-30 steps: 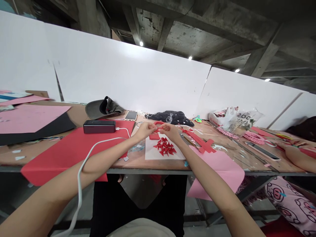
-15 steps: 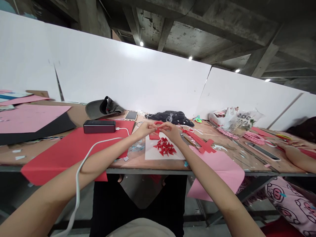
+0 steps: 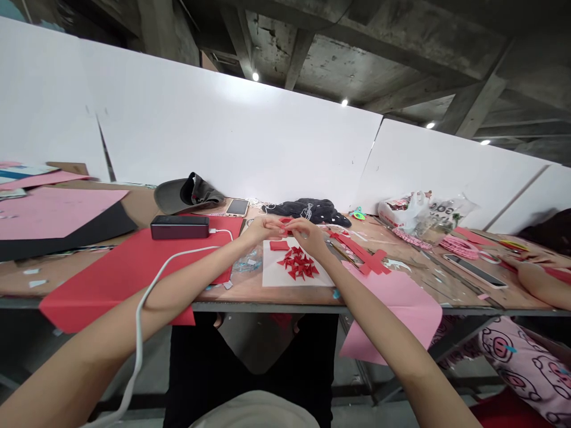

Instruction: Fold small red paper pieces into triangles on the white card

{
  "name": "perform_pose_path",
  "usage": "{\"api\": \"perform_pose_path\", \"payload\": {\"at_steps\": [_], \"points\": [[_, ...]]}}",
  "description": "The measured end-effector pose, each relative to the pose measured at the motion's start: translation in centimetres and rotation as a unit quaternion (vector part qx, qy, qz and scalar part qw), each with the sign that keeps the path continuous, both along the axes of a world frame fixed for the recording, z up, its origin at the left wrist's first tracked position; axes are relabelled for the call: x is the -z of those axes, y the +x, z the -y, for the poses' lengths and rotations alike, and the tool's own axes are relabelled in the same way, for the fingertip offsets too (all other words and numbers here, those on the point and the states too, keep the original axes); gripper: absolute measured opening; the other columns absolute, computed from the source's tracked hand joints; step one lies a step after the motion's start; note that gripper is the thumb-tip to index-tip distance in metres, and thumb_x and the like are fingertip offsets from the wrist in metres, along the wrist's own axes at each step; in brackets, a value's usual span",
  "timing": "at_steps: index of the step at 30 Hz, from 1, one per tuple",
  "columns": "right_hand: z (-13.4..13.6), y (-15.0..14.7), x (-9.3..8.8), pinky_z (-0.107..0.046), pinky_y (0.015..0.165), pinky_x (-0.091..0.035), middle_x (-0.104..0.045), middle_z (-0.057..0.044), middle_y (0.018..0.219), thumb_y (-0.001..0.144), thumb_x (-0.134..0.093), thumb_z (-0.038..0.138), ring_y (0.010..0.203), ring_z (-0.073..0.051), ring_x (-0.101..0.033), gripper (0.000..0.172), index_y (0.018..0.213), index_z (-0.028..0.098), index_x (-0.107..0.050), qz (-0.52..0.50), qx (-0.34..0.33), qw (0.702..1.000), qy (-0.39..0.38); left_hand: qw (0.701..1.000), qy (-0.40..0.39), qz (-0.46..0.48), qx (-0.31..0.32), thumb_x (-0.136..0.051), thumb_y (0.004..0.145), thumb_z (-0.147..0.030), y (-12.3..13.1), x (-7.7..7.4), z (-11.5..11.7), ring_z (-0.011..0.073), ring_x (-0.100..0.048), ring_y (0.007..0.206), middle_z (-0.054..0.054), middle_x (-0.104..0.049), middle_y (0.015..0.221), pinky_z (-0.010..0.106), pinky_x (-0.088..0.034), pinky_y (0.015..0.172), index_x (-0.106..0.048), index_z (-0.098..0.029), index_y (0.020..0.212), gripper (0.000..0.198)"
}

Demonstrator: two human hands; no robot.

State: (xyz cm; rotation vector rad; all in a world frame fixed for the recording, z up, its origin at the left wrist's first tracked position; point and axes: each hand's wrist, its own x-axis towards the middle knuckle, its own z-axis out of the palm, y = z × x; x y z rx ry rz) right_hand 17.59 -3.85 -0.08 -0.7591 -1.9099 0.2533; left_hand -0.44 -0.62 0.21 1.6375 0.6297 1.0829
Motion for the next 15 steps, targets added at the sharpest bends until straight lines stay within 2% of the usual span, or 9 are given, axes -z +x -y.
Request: {"api": "perform_pose_path", "payload": {"at_steps": [5,10,15], "points": [[-0.5,0.1,0.6,-0.031,0.075,-0.051,-0.067,-0.005,0.092,0.08,-0.057,0.032,0.084,-0.018,-0.062,0.017,0.089,0.022,-0.068,-0.008,0.02,0.998,-0.066,0.994,0.092,-0.061,-0.023,-0.074,0.061,-0.02,0.5,0.2,0.0,0.021,-0.067,0.073,0.005,-0.069,0.073,0.03,-0.052,0.064,-0.052,-0.012,0.116,0.06],[-1.1,0.2,1.0,-0.031,0.071,-0.05,-0.068,-0.004,0.08,0.076,-0.061,0.028,0.073,-0.017,-0.064,0.011,0.079,0.02,-0.068,0.006,0.015,0.997,-0.071,0.986,0.144,-0.088,-0.001,-0.068,0.064,-0.016,0.6,0.4,0.3,0.0194,-0.066,0.071,0.006,-0.068,0.081,0.025,-0.049,0.058,-0.051,-0.014,0.118,0.057],[-1.0,0.1,0.9,-0.027,0.06,-0.045,-0.064,0.0,0.067,0.076,-0.057,0.02,0.06,-0.014,-0.058,0.009,0.071,0.018,-0.064,0.038,0.061,0.994,-0.078,0.987,0.138,-0.085,0.005,-0.068,0.063,-0.016,0.9,0.6,0.3,0.0178,-0.065,0.061,0.001,-0.067,0.064,0.023,-0.046,0.052,-0.056,-0.014,0.113,0.051]]}}
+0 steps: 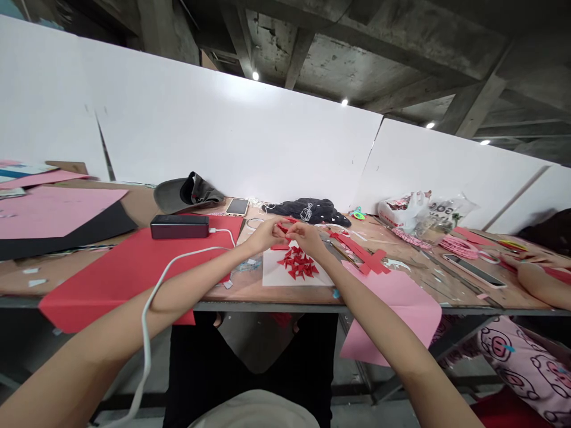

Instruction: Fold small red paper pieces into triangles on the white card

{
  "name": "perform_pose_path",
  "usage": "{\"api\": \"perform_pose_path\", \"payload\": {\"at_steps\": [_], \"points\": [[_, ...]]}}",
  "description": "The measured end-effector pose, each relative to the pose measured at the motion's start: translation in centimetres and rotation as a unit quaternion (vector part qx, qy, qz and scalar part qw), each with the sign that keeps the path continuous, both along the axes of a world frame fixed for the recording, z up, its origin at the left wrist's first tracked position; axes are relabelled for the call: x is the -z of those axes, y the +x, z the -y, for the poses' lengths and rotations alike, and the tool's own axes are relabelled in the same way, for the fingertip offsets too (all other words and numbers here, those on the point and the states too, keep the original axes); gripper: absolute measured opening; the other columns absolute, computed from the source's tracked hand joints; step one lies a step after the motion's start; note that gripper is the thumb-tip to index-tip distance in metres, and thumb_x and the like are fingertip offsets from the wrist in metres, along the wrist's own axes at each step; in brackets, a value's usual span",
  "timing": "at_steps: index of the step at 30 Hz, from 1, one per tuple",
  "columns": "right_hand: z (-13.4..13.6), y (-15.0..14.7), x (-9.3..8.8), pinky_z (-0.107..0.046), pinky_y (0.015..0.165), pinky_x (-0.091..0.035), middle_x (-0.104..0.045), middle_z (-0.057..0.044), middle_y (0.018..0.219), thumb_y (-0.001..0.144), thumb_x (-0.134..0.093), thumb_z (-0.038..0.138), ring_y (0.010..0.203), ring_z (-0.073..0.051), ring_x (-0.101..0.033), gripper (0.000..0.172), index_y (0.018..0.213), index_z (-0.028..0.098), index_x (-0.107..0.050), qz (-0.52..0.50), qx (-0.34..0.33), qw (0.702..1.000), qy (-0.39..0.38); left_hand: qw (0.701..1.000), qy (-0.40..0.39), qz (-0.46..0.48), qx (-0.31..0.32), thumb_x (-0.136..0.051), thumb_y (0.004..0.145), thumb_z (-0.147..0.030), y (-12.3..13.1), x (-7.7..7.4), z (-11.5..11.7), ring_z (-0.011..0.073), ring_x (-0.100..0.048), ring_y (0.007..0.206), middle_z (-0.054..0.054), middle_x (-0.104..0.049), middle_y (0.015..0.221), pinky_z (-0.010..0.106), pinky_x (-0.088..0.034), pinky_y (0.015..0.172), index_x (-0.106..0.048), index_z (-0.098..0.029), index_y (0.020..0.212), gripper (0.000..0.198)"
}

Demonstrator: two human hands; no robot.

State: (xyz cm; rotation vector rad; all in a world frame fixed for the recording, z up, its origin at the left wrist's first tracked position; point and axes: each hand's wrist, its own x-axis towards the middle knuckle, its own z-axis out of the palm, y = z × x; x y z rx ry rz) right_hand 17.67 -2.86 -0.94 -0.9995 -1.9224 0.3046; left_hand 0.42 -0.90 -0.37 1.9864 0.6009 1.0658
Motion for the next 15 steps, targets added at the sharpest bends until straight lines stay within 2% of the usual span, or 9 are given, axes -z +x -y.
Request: {"api": "perform_pose_path", "payload": {"at_steps": [2,4,8,11,15], "points": [[0.1,-0.1,-0.1,-0.027,0.059,-0.044,-0.063,0.0,0.066,0.076,-0.056,0.019,0.06,-0.014,-0.057,0.008,0.071,0.019,-0.062,-0.003,0.006,1.0,0.005,1.0,-0.011,-0.002,-0.005,-0.07,0.062,-0.019,0.0,0.0,-0.1,0.0185,-0.064,0.061,0.0,-0.066,0.059,0.024,-0.046,0.052,-0.061,-0.013,0.106,0.046],[0.3,-0.2,-0.1,-0.028,0.064,-0.046,-0.064,-0.001,0.075,0.075,-0.058,0.019,0.068,-0.015,-0.059,0.004,0.075,0.019,-0.062,-0.029,0.008,0.999,0.039,0.999,-0.044,0.0,-0.016,-0.074,0.06,-0.022,0.0,-0.1,-0.3,0.0204,-0.066,0.065,0.002,-0.067,0.059,0.026,-0.048,0.057,-0.067,-0.012,0.096,0.038],[0.5,-0.1,-0.2,-0.032,0.076,-0.048,-0.066,-0.005,0.087,0.077,-0.059,0.02,0.083,-0.018,-0.06,0.005,0.079,0.02,-0.064,-0.025,-0.008,0.995,0.101,0.987,-0.148,0.05,-0.026,-0.079,0.056,-0.03,-0.4,-0.2,-0.2,0.0254,-0.067,0.081,0.009,-0.072,0.076,0.035,-0.051,0.075,-0.071,-0.012,0.083,0.033],[0.6,-0.1,-0.3,-0.033,0.076,-0.049,-0.068,-0.005,0.086,0.077,-0.061,0.021,0.084,-0.019,-0.062,0.009,0.084,0.021,-0.066,-0.032,-0.024,0.996,0.074,0.977,-0.194,0.087,0.005,-0.081,0.054,-0.034,-0.6,-0.5,0.3,0.0267,-0.066,0.089,0.012,-0.072,0.086,0.038,-0.05,0.084,-0.072,-0.012,0.084,0.038],[0.6,-0.1,-0.3,-0.033,0.074,-0.053,-0.07,-0.004,0.082,0.072,-0.067,0.025,0.076,-0.019,-0.066,0.015,0.086,0.02,-0.067,-0.086,-0.03,0.996,0.01,0.977,-0.193,0.091,0.022,-0.079,0.058,-0.039,-0.6,-1.0,1.1,0.0264,-0.065,0.094,0.013,-0.072,0.088,0.038,-0.047,0.089,-0.072,-0.011,0.082,0.037]]}}
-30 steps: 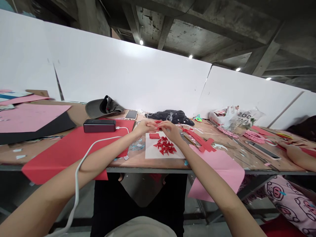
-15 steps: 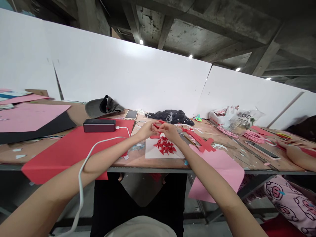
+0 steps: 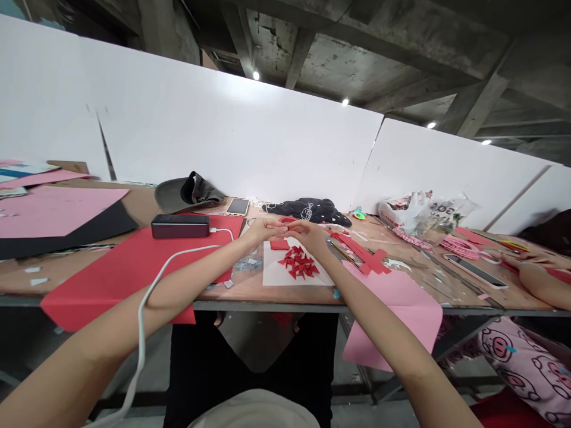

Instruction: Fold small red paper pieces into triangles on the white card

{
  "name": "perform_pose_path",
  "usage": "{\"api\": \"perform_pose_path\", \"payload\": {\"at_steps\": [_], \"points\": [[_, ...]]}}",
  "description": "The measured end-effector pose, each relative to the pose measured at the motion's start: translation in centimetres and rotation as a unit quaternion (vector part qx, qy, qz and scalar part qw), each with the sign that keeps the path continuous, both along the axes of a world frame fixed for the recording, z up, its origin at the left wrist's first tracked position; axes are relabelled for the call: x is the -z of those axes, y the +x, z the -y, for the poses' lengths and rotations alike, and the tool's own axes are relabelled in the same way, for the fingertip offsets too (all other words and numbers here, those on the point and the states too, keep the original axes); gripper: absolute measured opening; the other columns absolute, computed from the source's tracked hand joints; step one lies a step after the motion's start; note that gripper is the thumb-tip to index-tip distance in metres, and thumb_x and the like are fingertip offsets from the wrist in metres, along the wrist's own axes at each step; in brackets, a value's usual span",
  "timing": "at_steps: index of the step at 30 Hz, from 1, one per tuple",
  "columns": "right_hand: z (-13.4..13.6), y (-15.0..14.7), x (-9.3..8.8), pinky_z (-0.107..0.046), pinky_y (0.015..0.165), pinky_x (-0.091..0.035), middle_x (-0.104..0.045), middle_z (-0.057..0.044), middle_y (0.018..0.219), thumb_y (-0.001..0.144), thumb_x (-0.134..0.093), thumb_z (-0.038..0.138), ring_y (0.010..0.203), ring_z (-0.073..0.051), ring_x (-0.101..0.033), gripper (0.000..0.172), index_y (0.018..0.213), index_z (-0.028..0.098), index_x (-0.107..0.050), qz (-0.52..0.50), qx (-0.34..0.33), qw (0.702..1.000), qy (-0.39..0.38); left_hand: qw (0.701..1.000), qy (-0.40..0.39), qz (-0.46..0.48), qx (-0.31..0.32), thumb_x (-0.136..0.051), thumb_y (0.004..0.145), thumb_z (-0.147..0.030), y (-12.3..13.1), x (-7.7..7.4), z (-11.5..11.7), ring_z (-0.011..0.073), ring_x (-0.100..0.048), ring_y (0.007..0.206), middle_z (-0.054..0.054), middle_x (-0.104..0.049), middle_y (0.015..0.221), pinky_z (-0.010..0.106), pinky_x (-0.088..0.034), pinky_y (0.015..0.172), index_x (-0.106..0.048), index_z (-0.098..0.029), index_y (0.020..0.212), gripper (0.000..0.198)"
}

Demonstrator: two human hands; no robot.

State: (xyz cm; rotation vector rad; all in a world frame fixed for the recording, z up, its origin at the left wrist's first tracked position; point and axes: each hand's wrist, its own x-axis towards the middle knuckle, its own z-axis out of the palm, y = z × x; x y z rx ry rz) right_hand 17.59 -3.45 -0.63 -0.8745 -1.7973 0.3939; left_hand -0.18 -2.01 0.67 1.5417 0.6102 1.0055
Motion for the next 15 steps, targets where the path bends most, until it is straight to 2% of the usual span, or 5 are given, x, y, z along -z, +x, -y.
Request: {"api": "perform_pose_path", "payload": {"at_steps": [6,11,15], "points": [[-0.5,0.2,0.0,-0.032,0.075,-0.055,-0.07,-0.005,0.083,0.071,-0.067,0.032,0.078,-0.018,-0.067,0.018,0.083,0.019,-0.066,-0.063,-0.04,0.996,-0.048,1.0,0.013,-0.01,-0.011,-0.078,0.059,-0.038,0.0,0.0,-0.1,0.0253,-0.065,0.09,0.012,-0.072,0.088,0.037,-0.049,0.084,-0.072,-0.012,0.084,0.036],[-0.4,0.2,-0.1,-0.032,0.071,-0.055,-0.069,-0.005,0.078,0.074,-0.063,0.033,0.072,-0.018,-0.067,0.016,0.08,0.019,-0.064,-0.054,-0.007,0.998,-0.032,0.992,0.082,-0.073,-0.055,-0.07,0.066,-0.039,0.0,0.5,-0.8,0.0223,-0.065,0.081,0.01,-0.072,0.081,0.03,-0.049,0.071,-0.072,-0.013,0.078,0.028],[-0.1,0.1,-0.2,-0.03,0.068,-0.054,-0.068,-0.004,0.075,0.074,-0.063,0.032,0.07,-0.017,-0.066,0.015,0.08,0.019,-0.062,-0.022,0.007,1.0,-0.015,0.987,0.117,-0.093,-0.058,-0.065,0.07,-0.04,0.1,1.0,-1.5,0.0176,-0.063,0.069,0.007,-0.069,0.07,0.024,-0.047,0.061,-0.07,-0.013,0.073,0.027]]}}
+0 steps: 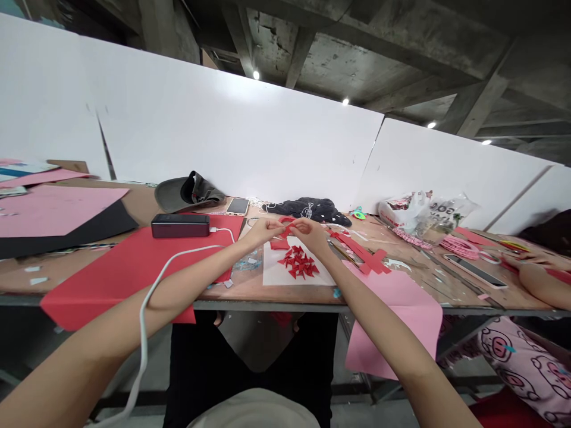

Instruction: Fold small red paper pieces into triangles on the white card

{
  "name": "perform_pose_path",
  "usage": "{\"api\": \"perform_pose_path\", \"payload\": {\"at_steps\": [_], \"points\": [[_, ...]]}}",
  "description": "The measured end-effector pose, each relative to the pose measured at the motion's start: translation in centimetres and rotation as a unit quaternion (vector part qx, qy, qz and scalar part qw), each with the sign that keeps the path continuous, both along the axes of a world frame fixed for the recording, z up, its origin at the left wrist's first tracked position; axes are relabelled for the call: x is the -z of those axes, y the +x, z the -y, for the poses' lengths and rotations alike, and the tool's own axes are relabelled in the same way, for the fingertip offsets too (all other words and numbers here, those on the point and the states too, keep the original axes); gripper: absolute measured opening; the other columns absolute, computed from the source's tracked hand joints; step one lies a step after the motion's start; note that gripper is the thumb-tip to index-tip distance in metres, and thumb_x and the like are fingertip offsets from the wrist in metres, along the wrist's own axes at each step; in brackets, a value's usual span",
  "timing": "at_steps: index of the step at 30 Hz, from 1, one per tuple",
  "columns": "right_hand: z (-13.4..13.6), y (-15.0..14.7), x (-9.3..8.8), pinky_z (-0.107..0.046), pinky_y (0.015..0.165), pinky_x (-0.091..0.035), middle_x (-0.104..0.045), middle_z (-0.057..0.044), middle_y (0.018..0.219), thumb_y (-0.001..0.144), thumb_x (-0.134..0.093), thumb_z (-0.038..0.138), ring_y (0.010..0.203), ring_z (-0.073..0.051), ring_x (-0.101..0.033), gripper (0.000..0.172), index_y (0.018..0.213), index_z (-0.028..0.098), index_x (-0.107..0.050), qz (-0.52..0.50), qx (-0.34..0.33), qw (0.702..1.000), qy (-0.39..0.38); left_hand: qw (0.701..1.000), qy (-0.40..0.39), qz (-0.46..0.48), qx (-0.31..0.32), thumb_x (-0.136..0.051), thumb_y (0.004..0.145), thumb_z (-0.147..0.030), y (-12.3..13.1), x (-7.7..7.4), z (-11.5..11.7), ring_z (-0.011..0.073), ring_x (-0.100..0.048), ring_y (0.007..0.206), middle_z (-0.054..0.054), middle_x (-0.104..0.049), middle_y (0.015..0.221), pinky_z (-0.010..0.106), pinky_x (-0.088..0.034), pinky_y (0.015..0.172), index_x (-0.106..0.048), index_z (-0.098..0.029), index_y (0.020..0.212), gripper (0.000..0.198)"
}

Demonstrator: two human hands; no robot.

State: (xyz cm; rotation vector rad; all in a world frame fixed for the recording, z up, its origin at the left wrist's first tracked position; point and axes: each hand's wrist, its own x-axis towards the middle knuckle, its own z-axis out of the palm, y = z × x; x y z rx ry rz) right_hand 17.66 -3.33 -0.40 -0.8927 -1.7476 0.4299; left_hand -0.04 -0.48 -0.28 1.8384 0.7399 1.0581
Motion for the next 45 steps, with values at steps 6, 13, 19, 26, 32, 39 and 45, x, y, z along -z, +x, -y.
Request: {"api": "perform_pose_path", "payload": {"at_steps": [6,13,19,26,32,39,45], "points": [[0.0,0.3,-0.1,-0.029,0.071,-0.053,-0.066,-0.003,0.082,0.078,-0.058,0.029,0.074,-0.015,-0.064,0.011,0.084,0.02,-0.062,0.051,-0.003,0.997,0.056,1.0,0.0,-0.006,0.011,-0.065,0.069,-0.04,0.0,0.2,-0.7,0.0173,-0.063,0.067,0.005,-0.069,0.069,0.025,-0.049,0.059,-0.07,-0.013,0.078,0.028],[-0.1,0.9,-0.2,-0.032,0.074,-0.051,-0.063,-0.006,0.089,0.082,-0.054,0.025,0.086,-0.018,-0.06,0.013,0.083,0.021,-0.065,0.063,-0.031,0.993,0.096,0.995,-0.079,0.035,0.055,-0.066,0.07,-0.042,-0.3,-0.6,0.1,0.0211,-0.066,0.084,0.009,-0.072,0.086,0.031,-0.052,0.076,-0.071,-0.015,0.084,0.031],[0.0,0.9,-0.2,-0.033,0.071,-0.05,-0.065,-0.006,0.091,0.084,-0.053,0.028,0.087,-0.019,-0.06,0.015,0.082,0.023,-0.068,0.088,-0.036,0.99,0.108,0.98,-0.153,0.088,0.089,-0.073,0.064,-0.041,-0.4,-0.7,0.1,0.0223,-0.067,0.084,0.011,-0.072,0.081,0.035,-0.052,0.082,-0.072,-0.012,0.081,0.034],[0.2,0.8,-0.4,-0.032,0.069,-0.05,-0.065,-0.006,0.091,0.085,-0.052,0.027,0.083,-0.018,-0.06,0.019,0.079,0.022,-0.068,0.107,-0.039,0.986,0.125,0.989,-0.116,0.065,0.061,-0.076,0.06,-0.04,-0.5,-0.6,-0.1,0.0221,-0.067,0.08,0.01,-0.072,0.077,0.033,-0.053,0.078,-0.072,-0.011,0.077,0.034],[0.8,0.5,-0.6,-0.03,0.07,-0.052,-0.065,-0.007,0.098,0.084,-0.051,0.028,0.089,-0.018,-0.061,0.019,0.09,0.021,-0.067,0.084,-0.049,0.992,0.078,0.999,-0.011,0.019,0.031,-0.069,0.068,-0.043,-0.4,0.0,-1.1,0.0202,-0.066,0.071,0.01,-0.071,0.074,0.029,-0.052,0.065,-0.071,-0.012,0.082,0.035],[0.4,0.4,-0.5,-0.03,0.061,-0.055,-0.068,-0.005,0.072,0.074,-0.063,0.041,0.064,-0.018,-0.066,0.024,0.081,0.018,-0.067,0.02,-0.052,0.997,-0.052,0.993,0.113,-0.04,-0.004,-0.058,0.077,-0.044,-0.2,0.1,-0.6,0.0122,-0.056,0.052,0.006,-0.065,0.063,0.021,-0.04,0.046,-0.069,-0.013,0.075,0.033],[0.1,0.5,-0.3,-0.032,0.06,-0.056,-0.069,-0.004,0.072,0.07,-0.065,0.045,0.064,-0.019,-0.067,0.028,0.08,0.018,-0.068,0.0,-0.057,0.997,-0.059,0.991,0.129,-0.043,-0.006,-0.055,0.078,-0.045,0.0,-0.2,0.2,0.0097,-0.046,0.046,0.003,-0.06,0.055,0.019,-0.032,0.042,-0.068,-0.013,0.073,0.035]]}}
